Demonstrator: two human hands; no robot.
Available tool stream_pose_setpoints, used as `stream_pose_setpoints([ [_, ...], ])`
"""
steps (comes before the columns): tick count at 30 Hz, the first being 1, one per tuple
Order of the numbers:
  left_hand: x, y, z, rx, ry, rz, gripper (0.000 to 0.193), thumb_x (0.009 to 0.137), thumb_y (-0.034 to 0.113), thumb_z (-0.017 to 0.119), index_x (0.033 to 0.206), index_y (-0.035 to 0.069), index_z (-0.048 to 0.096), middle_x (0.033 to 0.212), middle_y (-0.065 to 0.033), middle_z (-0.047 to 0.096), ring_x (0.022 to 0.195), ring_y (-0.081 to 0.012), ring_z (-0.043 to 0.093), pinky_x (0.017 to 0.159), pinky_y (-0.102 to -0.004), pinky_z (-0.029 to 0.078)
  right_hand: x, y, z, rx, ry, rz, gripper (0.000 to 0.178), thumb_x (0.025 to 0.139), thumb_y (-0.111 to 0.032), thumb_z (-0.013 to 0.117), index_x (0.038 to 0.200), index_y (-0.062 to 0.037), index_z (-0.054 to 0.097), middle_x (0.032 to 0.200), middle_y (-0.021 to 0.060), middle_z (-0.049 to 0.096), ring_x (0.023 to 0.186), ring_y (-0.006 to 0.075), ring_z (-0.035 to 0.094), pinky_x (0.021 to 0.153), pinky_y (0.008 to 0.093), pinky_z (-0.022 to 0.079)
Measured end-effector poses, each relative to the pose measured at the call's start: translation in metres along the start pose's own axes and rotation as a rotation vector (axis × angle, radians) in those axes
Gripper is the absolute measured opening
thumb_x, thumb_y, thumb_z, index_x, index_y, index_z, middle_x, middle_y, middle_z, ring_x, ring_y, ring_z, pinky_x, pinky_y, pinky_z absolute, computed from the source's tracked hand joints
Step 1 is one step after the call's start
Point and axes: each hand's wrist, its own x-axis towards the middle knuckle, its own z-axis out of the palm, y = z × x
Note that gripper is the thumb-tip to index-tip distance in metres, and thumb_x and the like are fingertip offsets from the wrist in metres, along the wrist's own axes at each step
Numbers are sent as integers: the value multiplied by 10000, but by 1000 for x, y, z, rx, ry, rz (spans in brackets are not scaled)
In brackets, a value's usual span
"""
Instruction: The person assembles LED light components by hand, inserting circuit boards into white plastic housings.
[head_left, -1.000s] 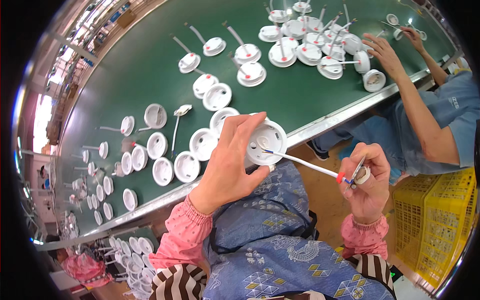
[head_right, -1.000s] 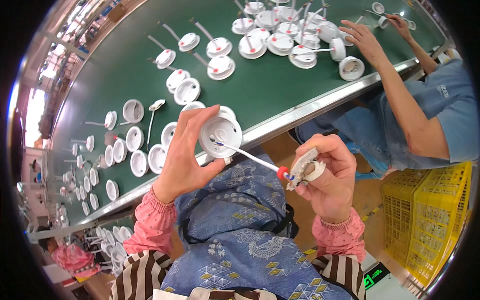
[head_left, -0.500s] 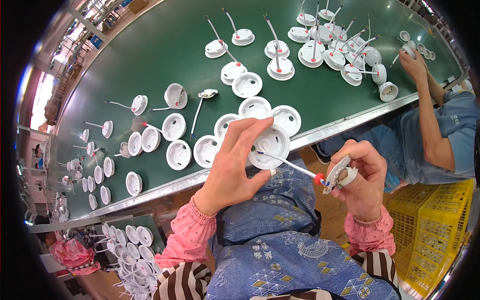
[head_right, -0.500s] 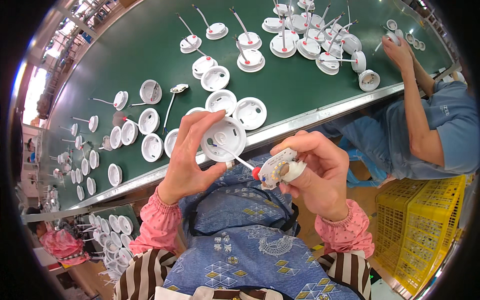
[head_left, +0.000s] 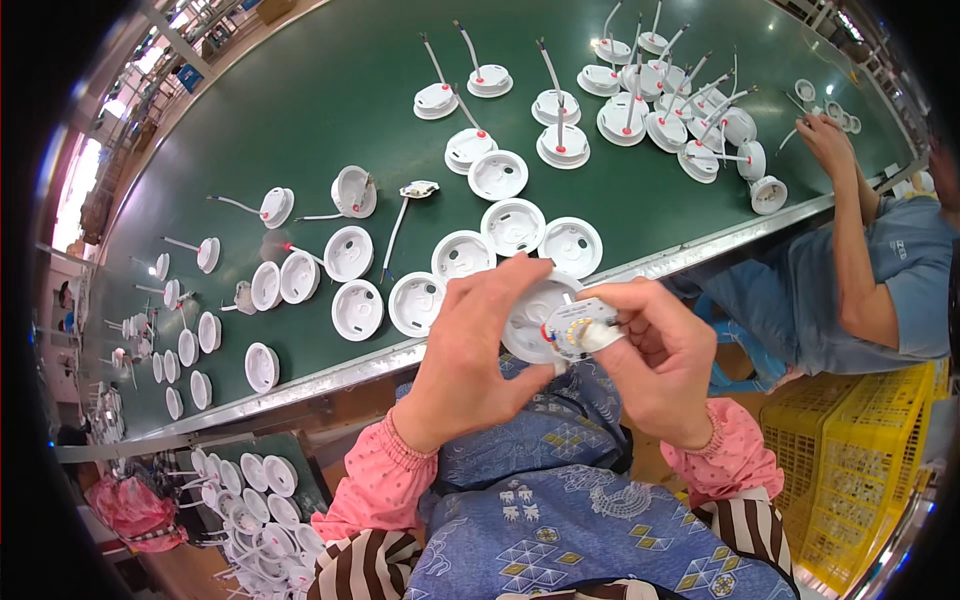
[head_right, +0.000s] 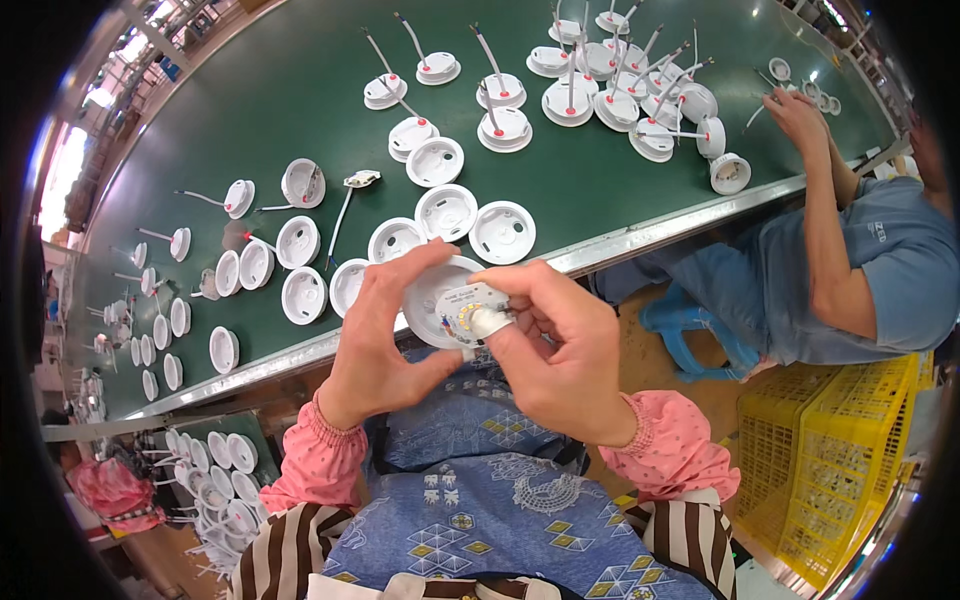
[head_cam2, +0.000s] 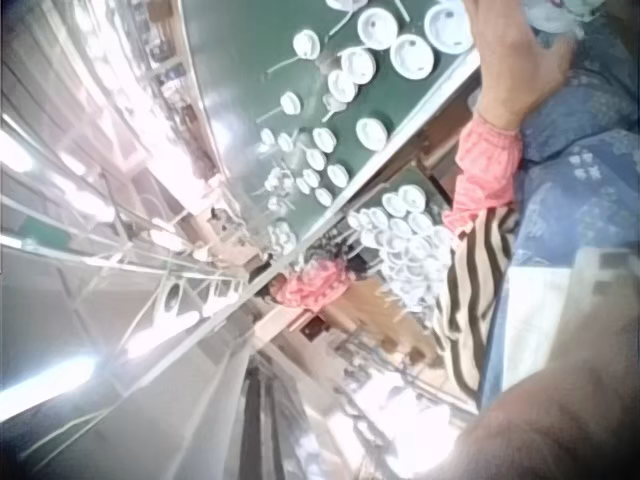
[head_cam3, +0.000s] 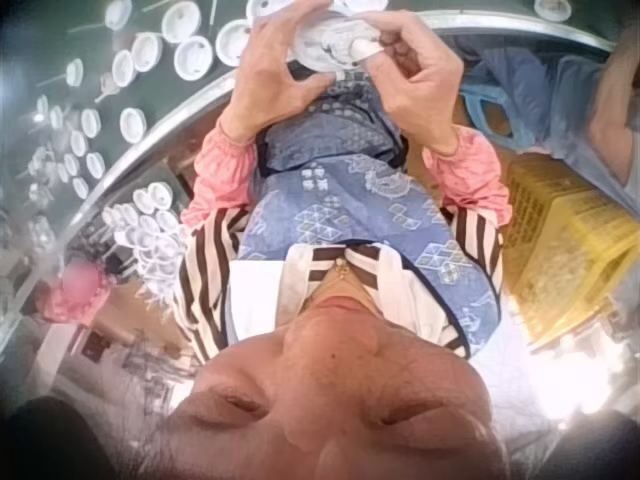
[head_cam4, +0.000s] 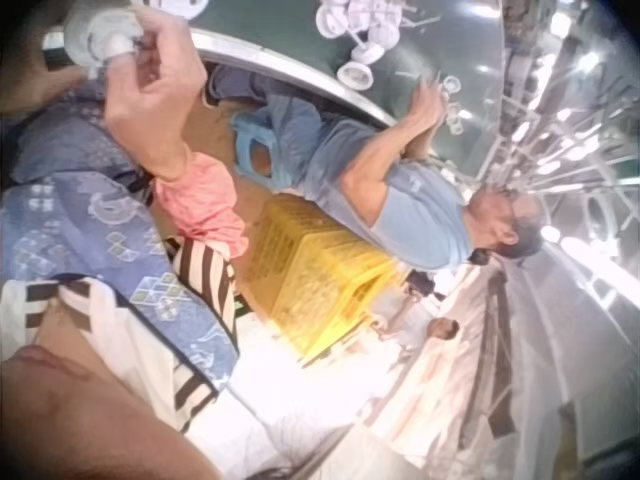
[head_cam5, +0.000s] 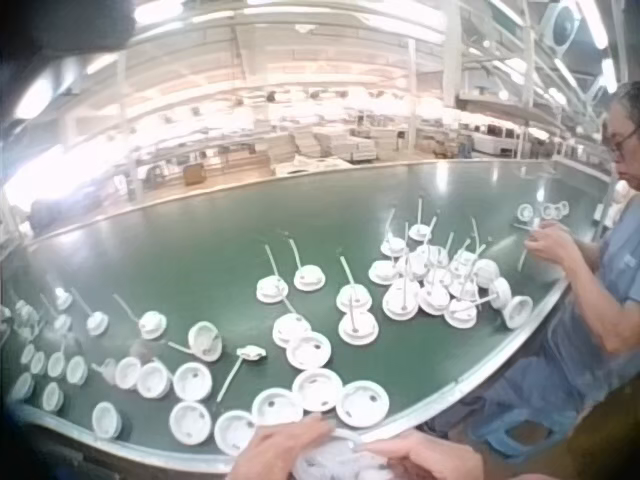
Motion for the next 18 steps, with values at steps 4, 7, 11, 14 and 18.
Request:
stream_pose_setpoints([
  [4, 0, 12, 2, -29, 16, 2, 878, 604, 44, 851, 1407, 17, 496, 1299, -169, 609, 1160, -347, 604, 1017, -416, 442, 4, 6, 12, -134, 50, -105, 270, 868, 79, 649, 1130, 19, 671, 898, 59, 698, 695, 18, 601, 575, 195, 472],
  [7, 0, 12, 1, -21, 21, 13, 885, 608, 30, 844, 1414, 6, 477, 1299, -178, 601, 1152, -360, 600, 966, -417, 477, 3, 7, 10, -286, 12, -134, 280, 835, 79, 660, 1106, 14, 675, 858, 69, 689, 627, 30, 585, 535, 209, 449],
  [11, -3, 9, 3, -86, 37, 41, 871, 623, 2, 834, 1415, 1, 473, 1319, -189, 582, 1159, -377, 592, 934, -421, 508, 6, 2, 17, -301, 11, -122, 262, 817, 75, 666, 1070, 10, 673, 822, 70, 680, 584, 52, 570, 518, 233, 437],
  [14, -7, 8, 3, -107, 43, 24, 869, 631, -25, 828, 1420, 0, 465, 1344, -196, 563, 1173, -389, 582, 941, -417, 519, 8, 0, 21, -250, 36, -164, 234, 816, 75, 658, 1042, 13, 665, 799, 71, 675, 571, 64, 566, 510, 247, 434],
  [18, -10, 4, 6, -137, 69, 33, 878, 630, -35, 829, 1426, 4, 459, 1348, -190, 559, 1179, -385, 577, 986, -431, 501, 8, 2, 18, -211, -33, -34, 223, 821, 78, 637, 1035, 21, 658, 805, 86, 677, 605, 84, 617, 535, 254, 467],
])
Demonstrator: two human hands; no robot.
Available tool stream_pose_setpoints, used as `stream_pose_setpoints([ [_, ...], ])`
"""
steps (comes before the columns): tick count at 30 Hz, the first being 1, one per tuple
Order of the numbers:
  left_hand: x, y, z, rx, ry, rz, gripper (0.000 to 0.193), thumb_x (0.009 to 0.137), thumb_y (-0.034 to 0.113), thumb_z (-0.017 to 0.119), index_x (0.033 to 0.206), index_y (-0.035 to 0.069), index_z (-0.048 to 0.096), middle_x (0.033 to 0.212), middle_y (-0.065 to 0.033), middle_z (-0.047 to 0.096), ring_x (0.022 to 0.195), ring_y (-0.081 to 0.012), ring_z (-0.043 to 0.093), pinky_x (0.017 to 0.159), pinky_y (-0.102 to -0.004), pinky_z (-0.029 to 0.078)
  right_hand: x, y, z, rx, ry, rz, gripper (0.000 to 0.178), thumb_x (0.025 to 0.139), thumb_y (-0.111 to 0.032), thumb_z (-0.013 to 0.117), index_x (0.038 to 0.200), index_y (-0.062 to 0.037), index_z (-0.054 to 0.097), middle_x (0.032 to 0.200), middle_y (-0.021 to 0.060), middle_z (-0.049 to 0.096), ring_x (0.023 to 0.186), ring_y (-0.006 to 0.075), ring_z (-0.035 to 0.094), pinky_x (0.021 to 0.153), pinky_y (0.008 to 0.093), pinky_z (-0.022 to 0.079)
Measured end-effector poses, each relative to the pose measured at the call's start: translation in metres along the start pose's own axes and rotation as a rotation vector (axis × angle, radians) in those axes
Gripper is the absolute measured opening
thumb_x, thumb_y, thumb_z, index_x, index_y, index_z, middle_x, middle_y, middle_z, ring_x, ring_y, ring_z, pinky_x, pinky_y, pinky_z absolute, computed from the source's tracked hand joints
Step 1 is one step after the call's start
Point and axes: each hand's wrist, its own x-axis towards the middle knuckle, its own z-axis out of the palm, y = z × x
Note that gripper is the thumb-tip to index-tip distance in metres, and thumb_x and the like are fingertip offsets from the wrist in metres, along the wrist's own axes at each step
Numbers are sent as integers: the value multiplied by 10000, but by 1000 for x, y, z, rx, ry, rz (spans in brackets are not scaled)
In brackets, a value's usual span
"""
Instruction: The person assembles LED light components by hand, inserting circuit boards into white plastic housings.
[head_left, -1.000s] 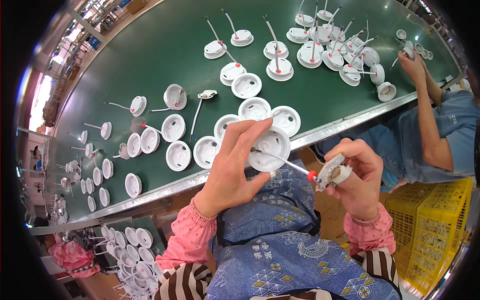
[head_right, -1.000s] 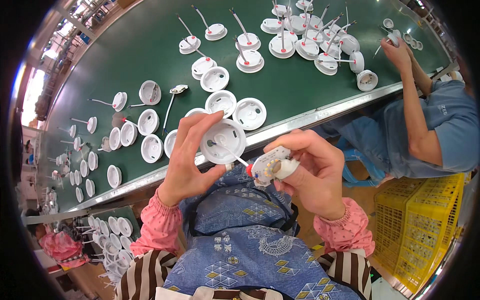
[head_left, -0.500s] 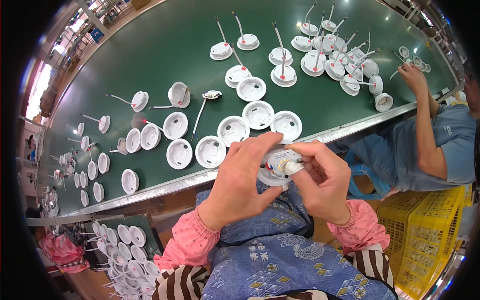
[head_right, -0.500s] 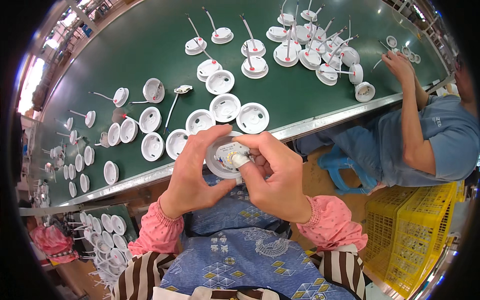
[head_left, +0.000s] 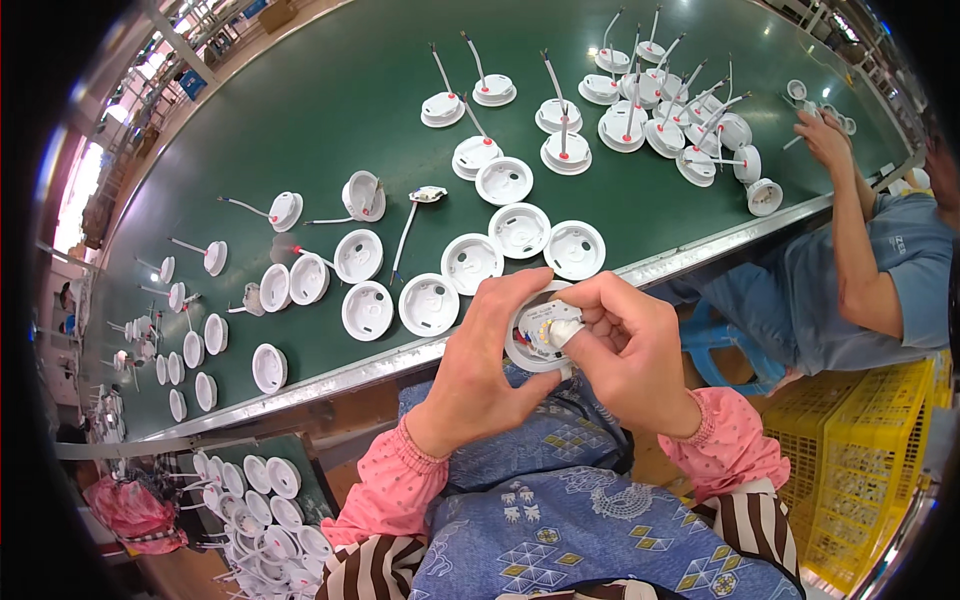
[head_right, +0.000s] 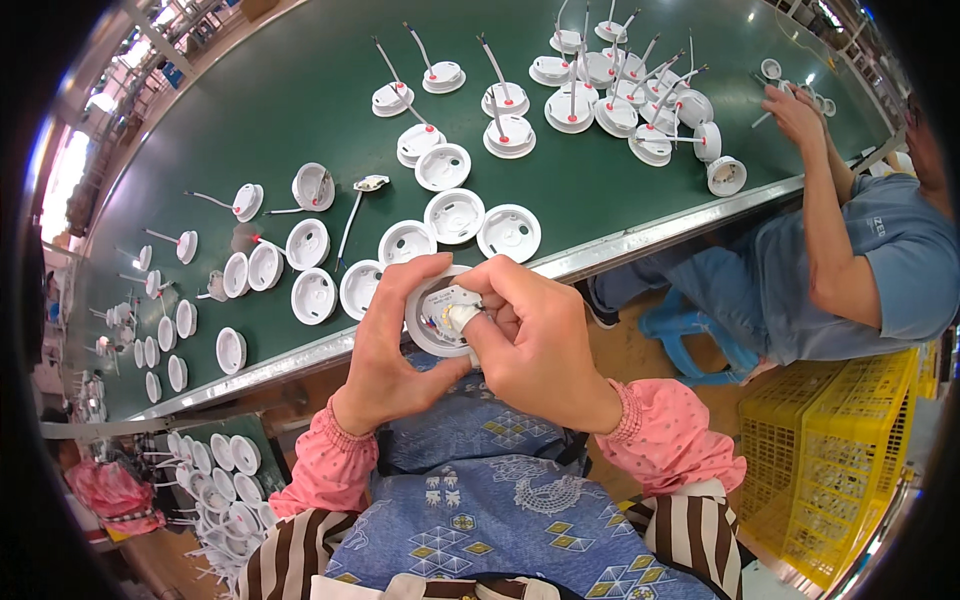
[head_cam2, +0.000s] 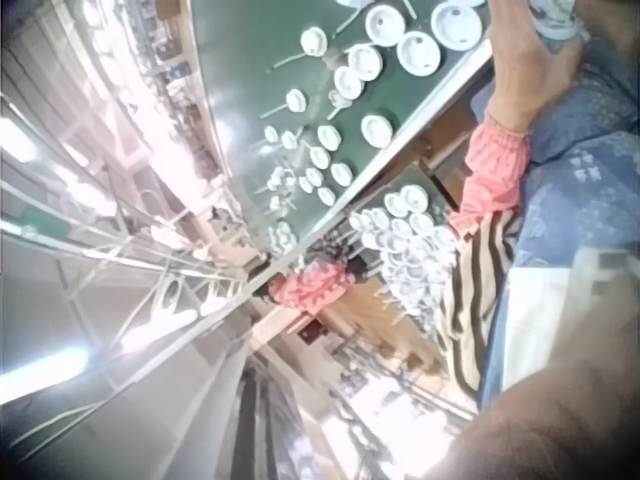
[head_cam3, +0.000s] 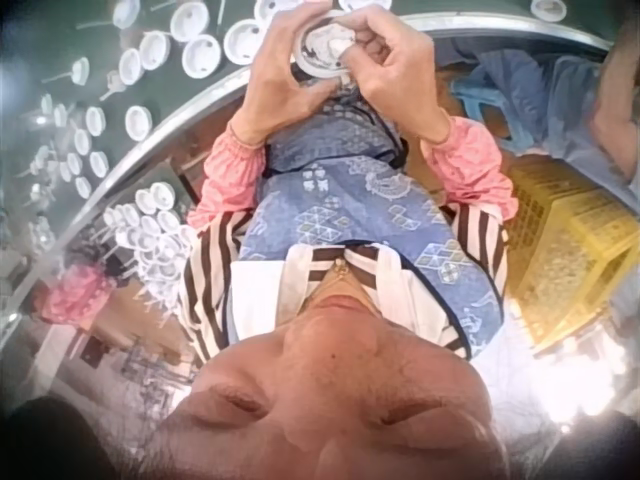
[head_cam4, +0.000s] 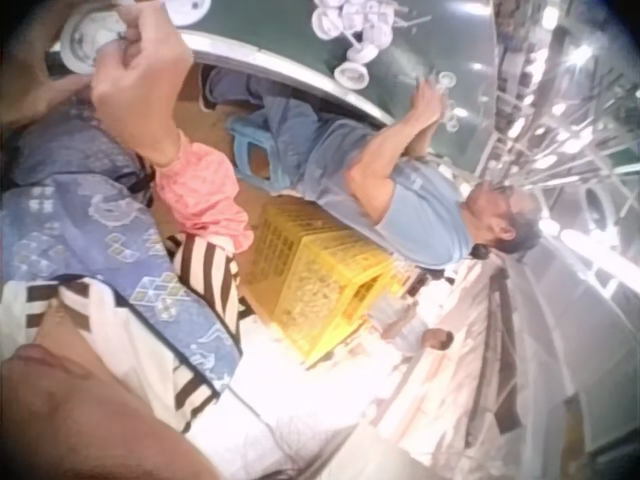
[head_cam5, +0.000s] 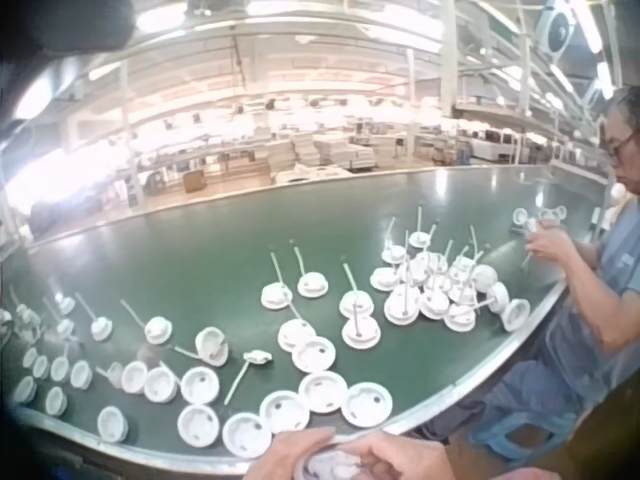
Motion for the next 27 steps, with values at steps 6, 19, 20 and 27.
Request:
stream_pose_setpoints([
  [6, -3, -4, 4, 15, 24, 12, 877, 627, -29, 833, 1422, 9, 466, 1333, -179, 567, 1172, -374, 576, 1007, -440, 487, -2, 3, 6, 71, 0, 12, 212, 832, 73, 622, 1034, 20, 658, 846, 100, 693, 629, 118, 648, 559, 288, 498],
  [19, -13, 6, 1, -475, -42, -289, 958, 729, -101, 722, 1584, 49, 317, 1399, -162, 531, 1313, -278, 531, 1051, -382, 499, -6, -4, 5, -188, 36, -177, 212, 812, 64, 650, 1011, -8, 641, 876, 148, 682, 701, 301, 693, 600, 365, 531],
  [20, -14, 6, -1, -477, -38, -289, 958, 729, -101, 722, 1584, 49, 317, 1399, -162, 531, 1313, -278, 531, 1051, -382, 499, -6, -4, 4, -189, 32, -178, 212, 812, 64, 650, 1011, -8, 641, 876, 148, 682, 701, 301, 693, 600, 365, 531],
  [27, -22, 2, -9, -485, -119, -293, 879, 806, -250, 425, 1612, 42, 231, 1502, -209, 464, 1354, -298, 548, 1077, -381, 502, -15, 1, 6, -125, 16, -104, 254, 802, 66, 683, 1046, -2, 659, 828, 96, 666, 603, 171, 600, 539, 281, 461],
])
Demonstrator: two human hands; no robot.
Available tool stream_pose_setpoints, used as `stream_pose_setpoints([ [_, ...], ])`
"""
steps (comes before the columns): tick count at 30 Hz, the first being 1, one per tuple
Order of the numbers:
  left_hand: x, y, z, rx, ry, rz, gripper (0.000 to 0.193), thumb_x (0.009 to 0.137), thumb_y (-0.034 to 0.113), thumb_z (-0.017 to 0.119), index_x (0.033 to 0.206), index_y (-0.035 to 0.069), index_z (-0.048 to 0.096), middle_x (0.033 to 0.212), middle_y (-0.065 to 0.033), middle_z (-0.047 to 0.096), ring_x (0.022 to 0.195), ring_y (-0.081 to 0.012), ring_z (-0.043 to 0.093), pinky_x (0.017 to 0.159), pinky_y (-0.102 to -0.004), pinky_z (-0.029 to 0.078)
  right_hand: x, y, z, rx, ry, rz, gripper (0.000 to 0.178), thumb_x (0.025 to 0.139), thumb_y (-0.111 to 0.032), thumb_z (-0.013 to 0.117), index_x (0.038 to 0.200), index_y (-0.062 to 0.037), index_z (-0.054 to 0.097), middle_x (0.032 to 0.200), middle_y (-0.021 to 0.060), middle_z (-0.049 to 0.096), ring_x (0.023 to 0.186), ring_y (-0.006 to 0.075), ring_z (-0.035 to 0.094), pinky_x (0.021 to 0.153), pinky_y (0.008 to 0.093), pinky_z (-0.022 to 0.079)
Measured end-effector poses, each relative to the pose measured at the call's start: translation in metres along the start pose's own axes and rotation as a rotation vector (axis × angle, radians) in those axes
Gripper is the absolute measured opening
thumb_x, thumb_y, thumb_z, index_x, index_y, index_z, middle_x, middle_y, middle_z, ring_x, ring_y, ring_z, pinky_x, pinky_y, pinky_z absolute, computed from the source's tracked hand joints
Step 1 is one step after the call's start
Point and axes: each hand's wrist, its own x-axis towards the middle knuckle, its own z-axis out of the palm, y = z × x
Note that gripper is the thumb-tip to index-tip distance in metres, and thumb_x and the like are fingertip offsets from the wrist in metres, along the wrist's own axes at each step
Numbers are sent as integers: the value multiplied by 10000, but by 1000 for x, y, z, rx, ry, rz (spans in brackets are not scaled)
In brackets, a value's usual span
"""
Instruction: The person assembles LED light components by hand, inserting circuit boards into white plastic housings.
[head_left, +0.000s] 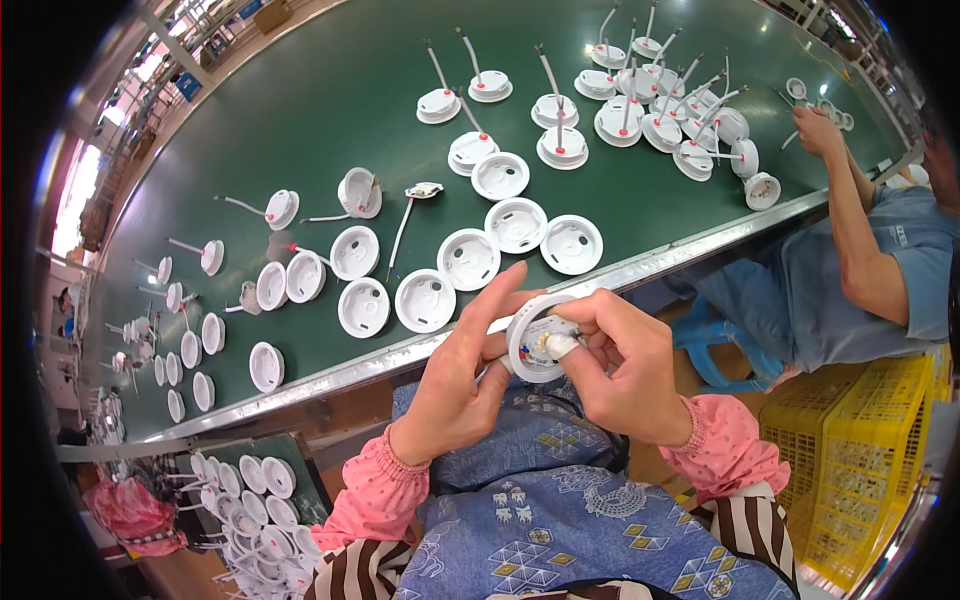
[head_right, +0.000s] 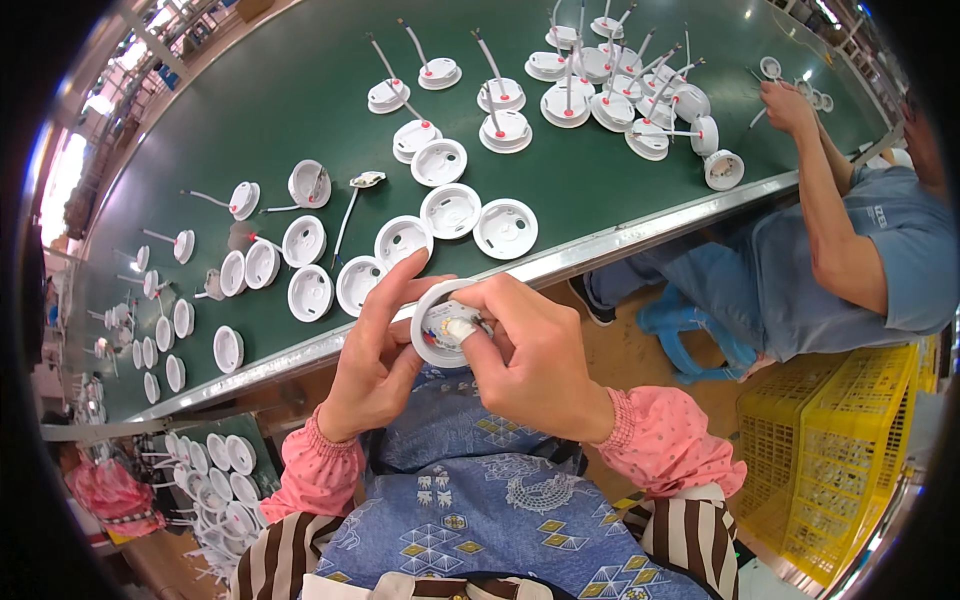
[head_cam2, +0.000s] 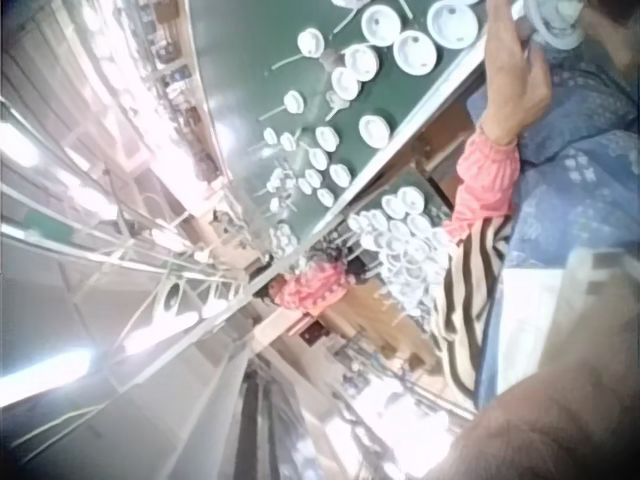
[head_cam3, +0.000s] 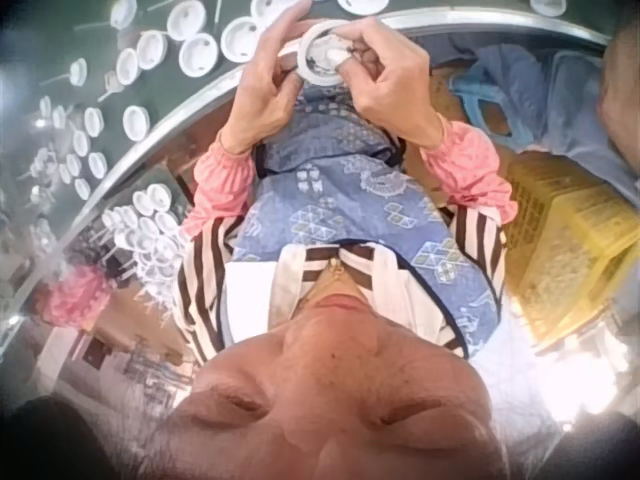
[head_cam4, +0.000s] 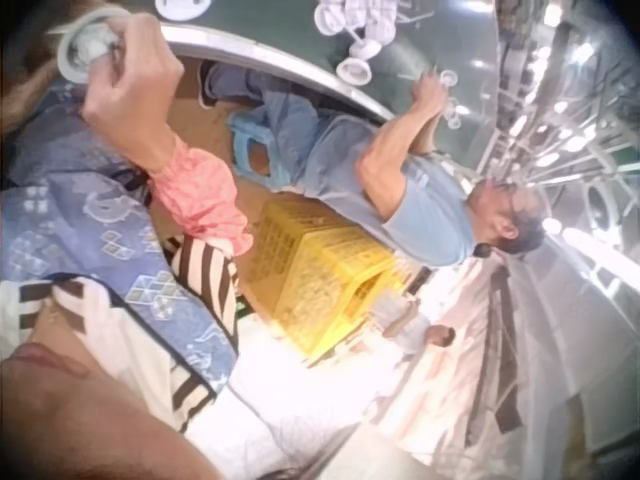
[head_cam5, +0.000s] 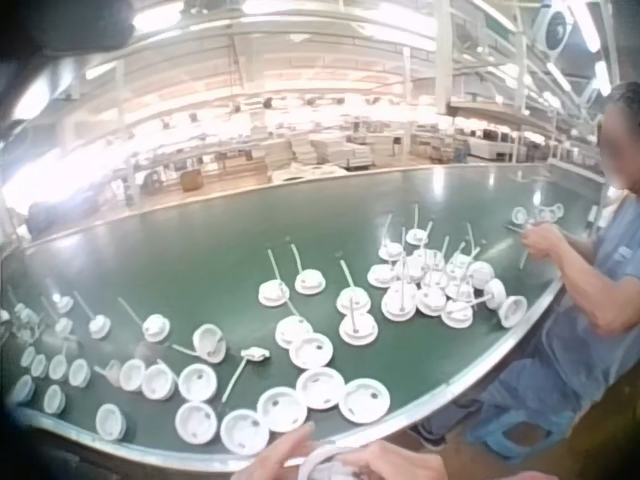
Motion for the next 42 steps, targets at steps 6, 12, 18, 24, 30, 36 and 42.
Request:
stream_pose_setpoints([
  [6, -11, -2, 0, -68, 86, -43, 853, 810, -245, 419, 1599, 36, 260, 1475, -220, 505, 1254, -299, 638, 1028, -361, 514, 3, -22, -23, -337, -113, -251, 555, 714, -24, 804, 1246, -56, 650, 1153, 147, 614, 935, 262, 613, 758, 364, 489],
  [12, -23, 5, -4, 70, 69, -57, 828, 812, -220, 426, 1586, 30, 269, 1424, -234, 523, 1184, -302, 681, 967, -340, 522, 6, -19, -3, -470, -396, -331, 831, 641, -84, 853, 1410, -121, 541, 1357, 239, 503, 1139, 423, 583, 929, 468, 505],
  [18, -36, 12, -16, 124, -6, -183, 380, 935, -83, 565, 1308, -9, 568, 1088, -137, 694, 945, -188, 705, 821, -304, 541, 11, -10, -9, -202, -449, -202, 737, 645, -46, 832, 1333, -99, 574, 1308, 170, 549, 1104, 367, 628, 898, 419, 545],
  [24, -48, 6, -18, 125, 6, -95, 180, 974, 58, 600, 1127, 37, 691, 805, -135, 673, 644, -292, 627, 606, -359, 475, 11, 2, -7, 138, -558, 29, 657, 666, -20, 824, 1282, -77, 600, 1271, 104, 576, 1126, 223, 644, 939, 337, 531],
  [30, -61, 13, -19, 21, 3, -228, 183, 1012, 135, 637, 1110, 3, 718, 880, -89, 735, 732, -159, 664, 660, -282, 501, 4, 13, 1, 493, -567, 284, 672, 670, 21, 828, 1297, -26, 592, 1270, 63, 562, 1170, 157, 605, 1028, 337, 499],
  [36, -66, -8, -18, -206, 45, -261, 212, 1016, 154, 648, 1138, -3, 724, 899, -63, 739, 769, -115, 653, 669, -269, 498, -3, 14, 5, 614, -573, 476, 688, 660, 31, 829, 1307, -19, 601, 1283, 70, 564, 1177, 168, 605, 1043, 346, 490],
  [42, -74, 5, -24, -102, 13, -335, 191, 1009, 118, 636, 1132, -6, 712, 918, -85, 735, 796, -148, 666, 712, -287, 519, -7, 22, 15, 558, -555, 369, 760, 619, 9, 866, 1324, 33, 582, 1283, 143, 593, 1161, 224, 637, 1009, 389, 522],
])
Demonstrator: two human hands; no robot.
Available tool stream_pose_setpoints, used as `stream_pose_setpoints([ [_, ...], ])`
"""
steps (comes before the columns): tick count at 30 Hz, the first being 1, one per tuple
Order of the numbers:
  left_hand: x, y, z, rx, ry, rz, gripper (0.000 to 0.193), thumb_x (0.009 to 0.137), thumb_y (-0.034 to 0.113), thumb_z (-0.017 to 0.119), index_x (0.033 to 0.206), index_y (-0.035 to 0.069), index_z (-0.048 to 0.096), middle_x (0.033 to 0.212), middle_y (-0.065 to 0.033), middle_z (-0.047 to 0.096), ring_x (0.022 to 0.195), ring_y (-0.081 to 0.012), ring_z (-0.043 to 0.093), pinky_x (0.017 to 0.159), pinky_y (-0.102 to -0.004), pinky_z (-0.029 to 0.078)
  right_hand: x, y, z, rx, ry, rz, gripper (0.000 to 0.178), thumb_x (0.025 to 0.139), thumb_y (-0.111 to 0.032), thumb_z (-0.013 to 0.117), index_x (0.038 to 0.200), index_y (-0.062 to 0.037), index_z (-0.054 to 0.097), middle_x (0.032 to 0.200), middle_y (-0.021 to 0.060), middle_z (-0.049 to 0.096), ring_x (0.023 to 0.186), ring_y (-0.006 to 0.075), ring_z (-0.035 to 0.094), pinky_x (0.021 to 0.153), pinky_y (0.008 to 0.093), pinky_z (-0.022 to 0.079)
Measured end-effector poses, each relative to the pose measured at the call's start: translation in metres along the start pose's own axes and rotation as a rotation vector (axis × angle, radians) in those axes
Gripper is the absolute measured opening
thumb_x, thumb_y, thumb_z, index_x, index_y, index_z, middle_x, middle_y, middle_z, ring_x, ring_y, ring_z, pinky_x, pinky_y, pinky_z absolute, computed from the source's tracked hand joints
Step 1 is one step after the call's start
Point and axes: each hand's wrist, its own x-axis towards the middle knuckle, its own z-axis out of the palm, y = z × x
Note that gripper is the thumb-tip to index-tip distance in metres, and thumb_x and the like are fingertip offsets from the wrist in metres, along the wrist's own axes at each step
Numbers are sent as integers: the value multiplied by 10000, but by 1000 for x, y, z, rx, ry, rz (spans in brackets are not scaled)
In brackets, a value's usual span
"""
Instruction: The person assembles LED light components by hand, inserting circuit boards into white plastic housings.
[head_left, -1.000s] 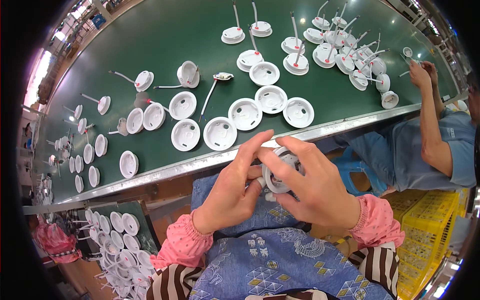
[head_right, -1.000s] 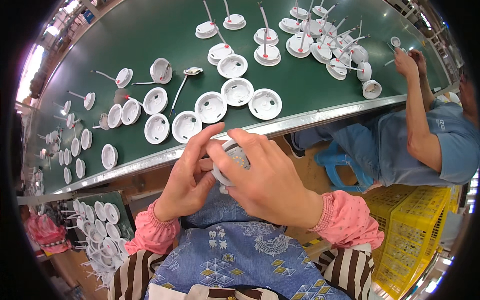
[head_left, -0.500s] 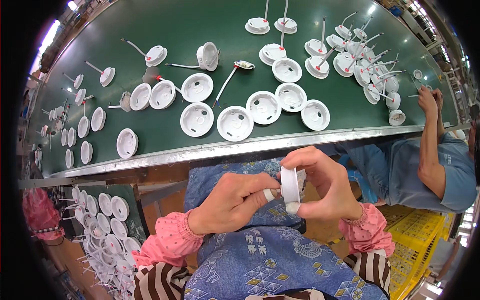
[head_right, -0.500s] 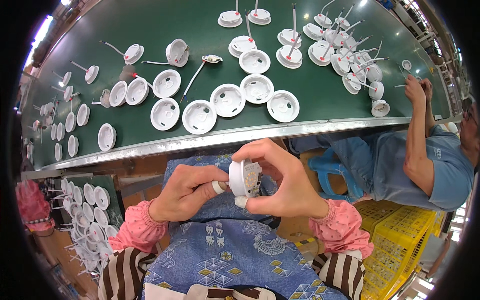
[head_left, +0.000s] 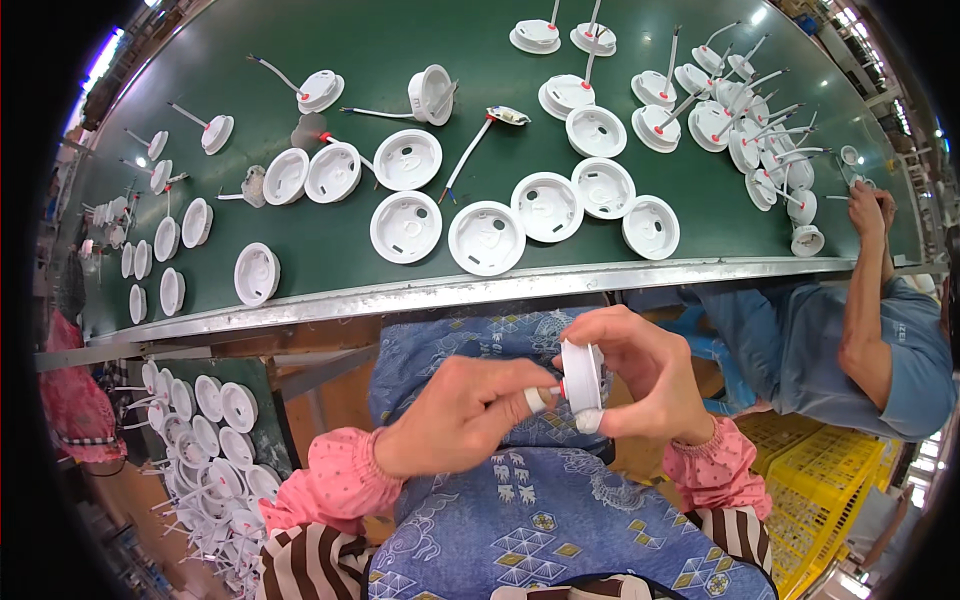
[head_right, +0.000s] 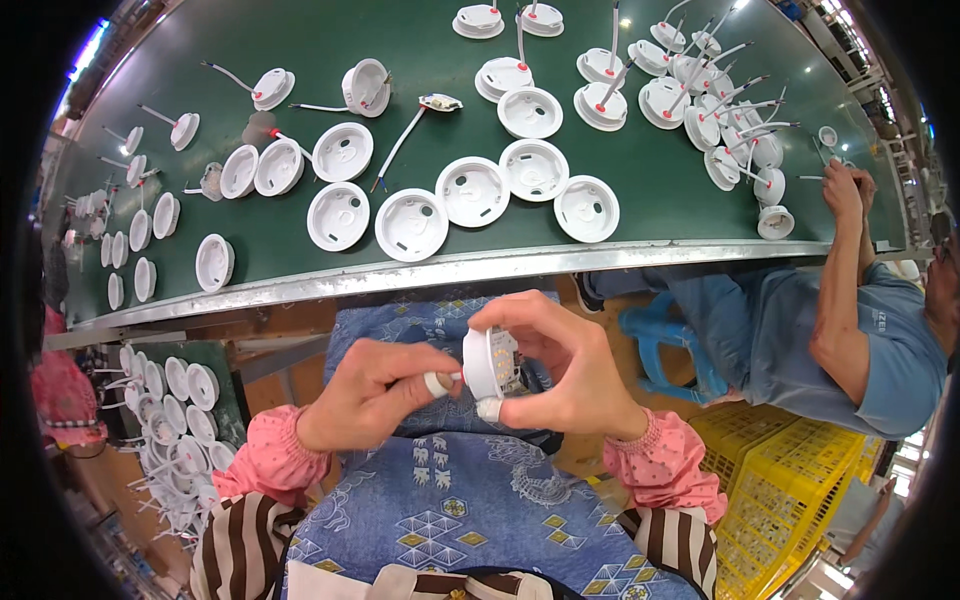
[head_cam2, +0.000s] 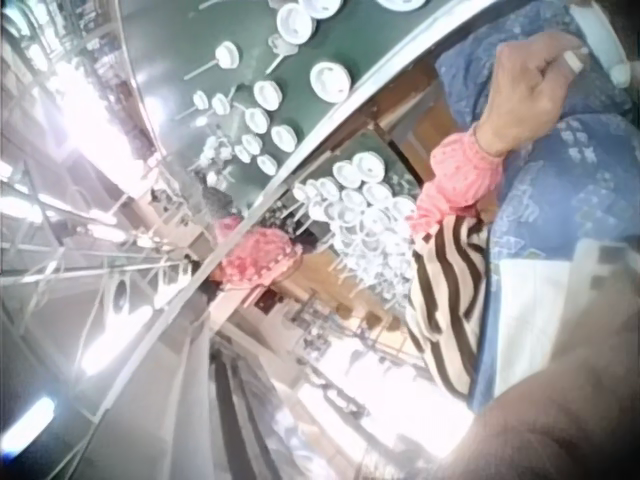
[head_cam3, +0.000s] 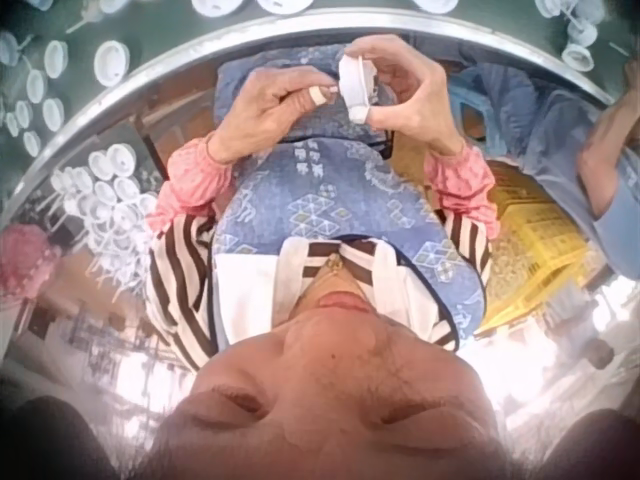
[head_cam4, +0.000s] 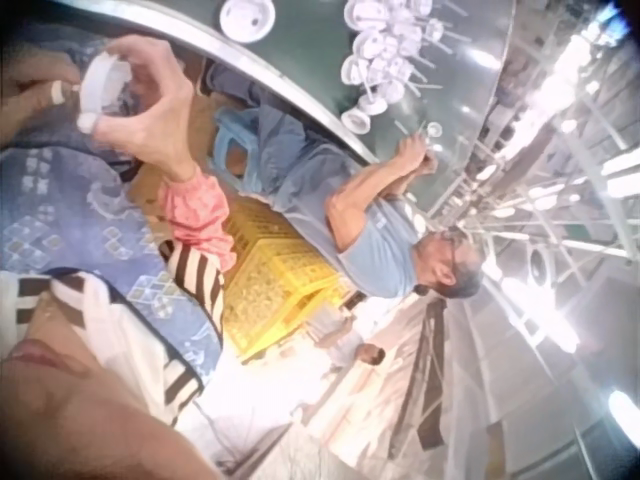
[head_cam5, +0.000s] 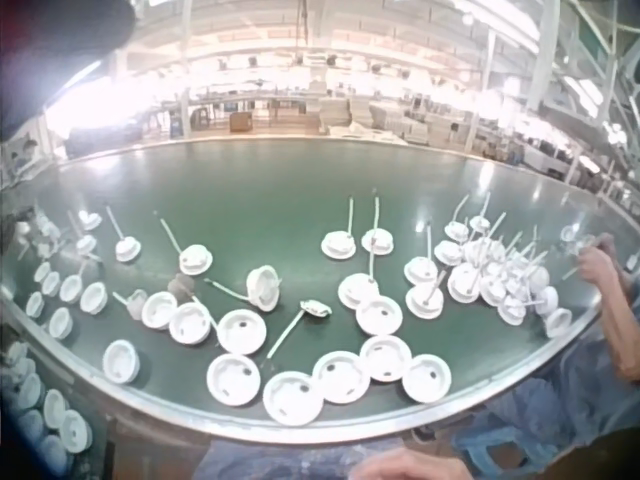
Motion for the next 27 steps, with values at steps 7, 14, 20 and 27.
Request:
stream_pose_setpoints([
  [7, 10, -25, -17, 168, 42, 122, 156, 962, 116, 671, 1077, 18, 706, 915, -121, 722, 835, -252, 686, 718, -329, 520, 9, -2, 25, -468, 142, -214, 680, 665, -10, 809, 1317, -74, 627, 1229, 104, 583, 1062, 218, 651, 878, 328, 530],
  [14, -18, 10, -1, 445, 273, 191, 683, 927, 257, 754, 1500, 1, 483, 1284, -166, 662, 998, -224, 679, 792, -334, 529, 14, -19, 47, -878, 240, -454, 780, 617, -42, 852, 1356, -110, 609, 1200, 138, 555, 1010, 347, 601, 824, 424, 536],
  [20, -19, -11, 13, -36, 300, 248, 667, 997, 121, 679, 1560, -22, 351, 1440, -180, 553, 1269, -227, 591, 1016, -344, 514, 15, -37, 52, -897, 170, -526, 735, 656, -30, 838, 1351, -74, 601, 1197, 151, 558, 979, 348, 598, 793, 423, 529],
  [27, -17, -12, 18, -231, 277, 207, 663, 1012, 110, 646, 1575, -13, 318, 1469, -179, 515, 1329, -245, 548, 1049, -353, 519, -3, -15, 50, -793, 381, -515, 485, 693, 81, 772, 1154, -10, 654, 1035, 142, 643, 821, 307, 653, 678, 369, 539],
])
